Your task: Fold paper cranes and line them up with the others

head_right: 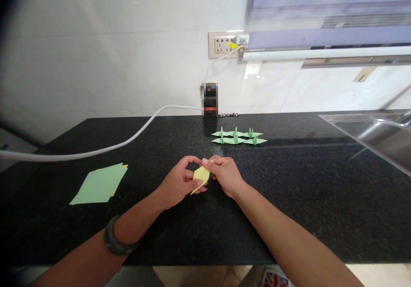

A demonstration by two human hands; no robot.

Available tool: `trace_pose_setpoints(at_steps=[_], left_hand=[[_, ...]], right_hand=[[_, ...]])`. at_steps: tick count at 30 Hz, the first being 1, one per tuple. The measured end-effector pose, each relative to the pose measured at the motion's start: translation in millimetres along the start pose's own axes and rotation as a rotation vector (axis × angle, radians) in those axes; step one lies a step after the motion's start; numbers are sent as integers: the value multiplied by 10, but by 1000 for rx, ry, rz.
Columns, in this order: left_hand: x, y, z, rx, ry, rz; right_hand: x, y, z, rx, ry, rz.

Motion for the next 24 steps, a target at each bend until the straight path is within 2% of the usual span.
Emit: trace_pose_setpoints(at_steps=[8, 12, 15, 19, 24], left_hand=[[-2, -16, -9, 0, -7, 26], [23, 21, -19, 73, -42, 78], [51, 57, -13, 121, -78, 103], [86, 103, -4, 162, -130, 86], [33, 133, -27, 163, -63, 141]], right_hand=[[81, 0, -23, -32, -101, -120], [14, 52, -42, -18, 3, -78], [-64, 14, -24, -73, 93, -56], [-116, -44, 6, -114, 141, 71], [-131, -51, 11, -97, 167, 169]])
Point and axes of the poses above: each hand's wrist, its own z-axis away from the middle knuckle, its own y-axis out of the back of the hand, x = y × z, the point moved 6 cm from there along -z, towards the middle knuckle, and after that the axes turned 5 degrees about y, right-handed, at the moved point
